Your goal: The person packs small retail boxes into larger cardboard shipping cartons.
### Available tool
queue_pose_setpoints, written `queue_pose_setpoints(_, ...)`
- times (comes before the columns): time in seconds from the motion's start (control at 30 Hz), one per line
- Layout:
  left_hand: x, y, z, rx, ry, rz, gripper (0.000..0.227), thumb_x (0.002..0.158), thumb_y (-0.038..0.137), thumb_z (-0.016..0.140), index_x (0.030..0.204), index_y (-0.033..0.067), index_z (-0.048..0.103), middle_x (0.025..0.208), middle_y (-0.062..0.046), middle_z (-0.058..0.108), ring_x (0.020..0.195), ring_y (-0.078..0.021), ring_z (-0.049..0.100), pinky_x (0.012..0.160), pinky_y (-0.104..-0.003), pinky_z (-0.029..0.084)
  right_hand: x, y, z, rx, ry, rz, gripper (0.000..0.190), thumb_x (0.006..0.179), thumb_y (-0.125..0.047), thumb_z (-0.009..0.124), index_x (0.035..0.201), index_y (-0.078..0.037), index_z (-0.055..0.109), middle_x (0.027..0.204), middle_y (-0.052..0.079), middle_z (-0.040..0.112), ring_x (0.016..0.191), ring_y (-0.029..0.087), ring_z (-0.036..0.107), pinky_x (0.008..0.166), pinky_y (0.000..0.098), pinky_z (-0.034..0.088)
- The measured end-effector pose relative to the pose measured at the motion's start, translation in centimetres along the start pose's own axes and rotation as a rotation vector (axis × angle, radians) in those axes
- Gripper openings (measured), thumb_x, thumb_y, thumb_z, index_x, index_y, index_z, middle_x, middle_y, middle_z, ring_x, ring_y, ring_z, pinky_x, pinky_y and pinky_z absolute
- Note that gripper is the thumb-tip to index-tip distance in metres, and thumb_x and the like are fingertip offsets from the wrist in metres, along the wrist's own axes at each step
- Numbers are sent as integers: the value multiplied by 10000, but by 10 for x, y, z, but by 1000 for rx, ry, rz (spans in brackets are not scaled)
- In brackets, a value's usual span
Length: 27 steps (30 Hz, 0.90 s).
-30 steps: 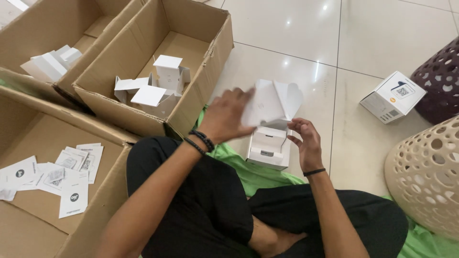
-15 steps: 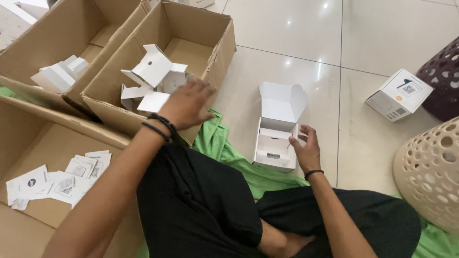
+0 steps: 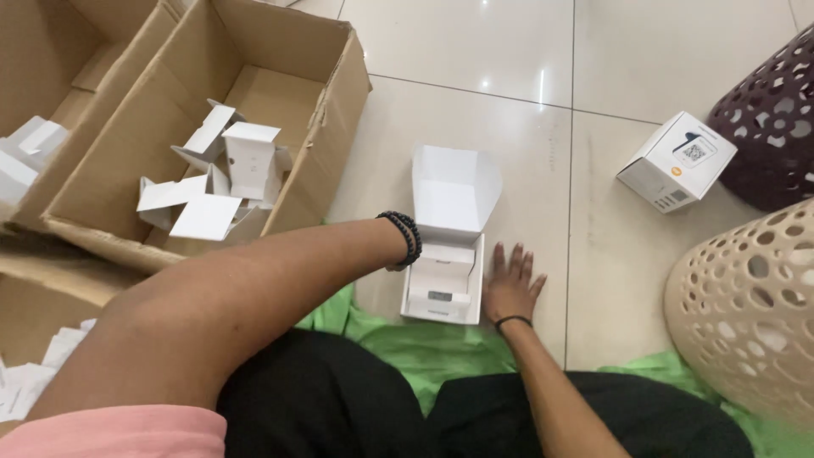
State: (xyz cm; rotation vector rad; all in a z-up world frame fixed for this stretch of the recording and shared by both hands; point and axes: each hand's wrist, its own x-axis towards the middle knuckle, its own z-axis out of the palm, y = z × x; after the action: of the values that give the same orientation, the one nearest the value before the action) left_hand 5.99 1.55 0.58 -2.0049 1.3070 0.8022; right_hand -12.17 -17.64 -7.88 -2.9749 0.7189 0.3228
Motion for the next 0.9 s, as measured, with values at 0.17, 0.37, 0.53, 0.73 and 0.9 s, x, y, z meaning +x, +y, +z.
queue_pose_setpoints(0.17,46,-19,-1,14,-91,-1,510,790,309,830,1285,233,733,1302,-74,696,1193,-323,669,921,-516,598,18,2,17,-26,177,-66,773,967,-504,429,1628,-235,131,1698,147,81,1549,343,57,1175,668,39)
queue_pose_setpoints(0.37,21,-13,-7,-254,-292,-212,1461,718,553,935,1647,154,-120,1684,-297,-156,1516,-523,164,1073,-620,445,84,10,7,7,215,-125,706,977,-538,400,1606,-253,251,1695,97,148,1565,300,86,1215,648,41)
queue_pose_setpoints(0.53,26,1,25,-332,-163,-236,1427,758,525,905,1645,119,-137,1664,-335,-173,1541,-552,49,1133,-621,348,82,12,5,1,231,-133,691,984,-526,396,1604,-237,301,1697,99,171,1570,311,115,1211,647,60)
queue_pose_setpoints(0.73,16,34,67,-355,223,-337,785,993,237,577,1645,184,142,1704,-219,97,1470,-452,316,1019,-562,500,47,17,-1,104,114,-110,629,1051,-453,402,1620,-213,288,1682,173,191,1557,363,190,1218,602,194)
queue_pose_setpoints(0.9,59,58,102,-601,469,-535,528,1026,173,434,1552,191,388,1676,-105,258,1403,-443,417,927,-538,563,28,14,5,50,-104,-77,622,1007,-289,432,1609,-292,277,1700,123,177,1537,344,222,1169,554,341)
